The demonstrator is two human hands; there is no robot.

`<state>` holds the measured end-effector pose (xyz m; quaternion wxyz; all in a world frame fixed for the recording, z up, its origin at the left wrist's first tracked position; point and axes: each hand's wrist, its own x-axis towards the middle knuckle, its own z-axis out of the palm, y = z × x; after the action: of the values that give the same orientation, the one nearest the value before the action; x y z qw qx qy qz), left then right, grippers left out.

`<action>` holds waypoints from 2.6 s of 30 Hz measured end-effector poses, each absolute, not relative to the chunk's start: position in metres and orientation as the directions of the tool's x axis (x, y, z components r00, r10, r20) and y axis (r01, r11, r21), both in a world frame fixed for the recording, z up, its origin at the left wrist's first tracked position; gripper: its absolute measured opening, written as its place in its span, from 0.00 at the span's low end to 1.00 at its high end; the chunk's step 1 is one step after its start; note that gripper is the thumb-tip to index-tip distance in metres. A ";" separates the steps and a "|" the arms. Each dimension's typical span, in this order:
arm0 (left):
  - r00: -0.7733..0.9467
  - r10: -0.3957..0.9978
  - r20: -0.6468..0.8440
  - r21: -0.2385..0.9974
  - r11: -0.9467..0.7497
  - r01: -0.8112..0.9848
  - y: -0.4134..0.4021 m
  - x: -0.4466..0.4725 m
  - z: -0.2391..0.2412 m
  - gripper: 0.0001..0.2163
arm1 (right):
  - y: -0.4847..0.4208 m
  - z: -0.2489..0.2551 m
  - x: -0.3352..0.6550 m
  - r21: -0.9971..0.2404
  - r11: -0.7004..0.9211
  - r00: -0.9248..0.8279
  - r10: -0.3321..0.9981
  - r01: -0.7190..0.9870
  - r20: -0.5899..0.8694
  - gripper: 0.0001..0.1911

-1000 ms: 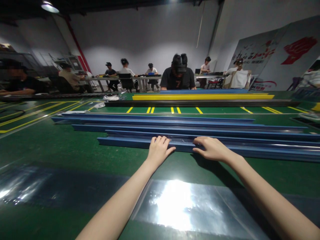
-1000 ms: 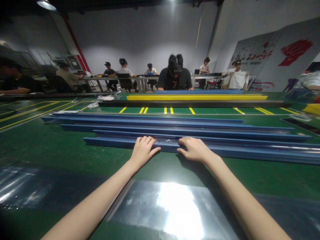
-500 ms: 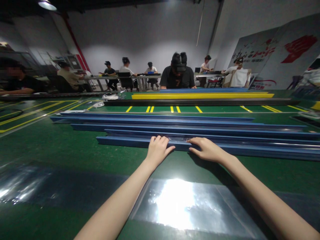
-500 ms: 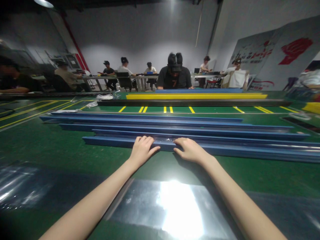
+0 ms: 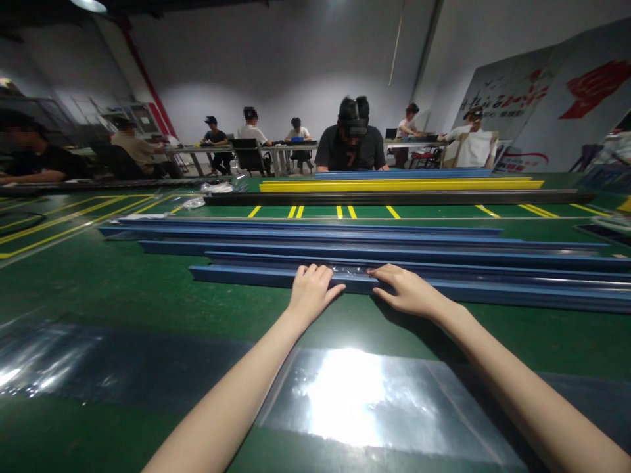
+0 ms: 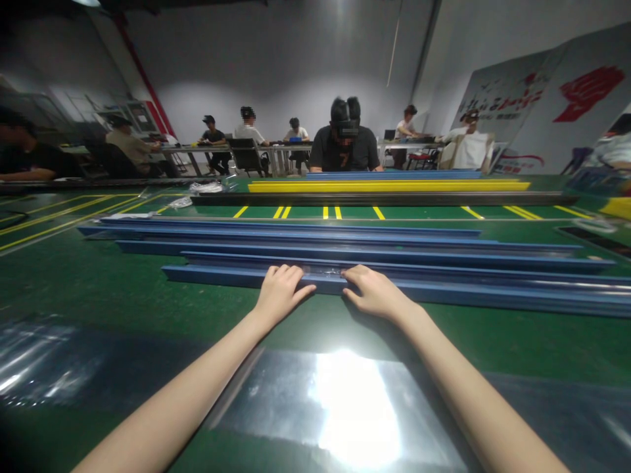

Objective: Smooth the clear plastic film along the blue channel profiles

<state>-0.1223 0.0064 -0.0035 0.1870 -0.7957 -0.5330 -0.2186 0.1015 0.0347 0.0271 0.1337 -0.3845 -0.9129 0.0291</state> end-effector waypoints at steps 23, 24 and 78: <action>0.307 0.799 0.517 -0.041 -0.335 0.941 0.004 -0.121 0.002 0.15 | 0.023 0.016 0.094 0.010 0.633 -0.602 0.731 0.774 0.323 0.18; 0.305 0.800 0.516 -0.040 -0.333 0.942 0.004 -0.120 0.002 0.15 | 0.023 0.016 0.094 0.015 0.630 -0.599 0.731 0.777 0.327 0.18; 0.296 0.768 0.568 -0.019 -0.348 0.937 0.008 -0.121 -0.004 0.15 | 0.024 0.006 0.095 0.103 0.622 -0.600 0.677 0.776 0.426 0.15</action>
<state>-0.1208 0.0078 -0.0036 0.1773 -0.7853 -0.5428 -0.2391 0.0950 0.0240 0.0056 0.1759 -0.4114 -0.8832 -0.1405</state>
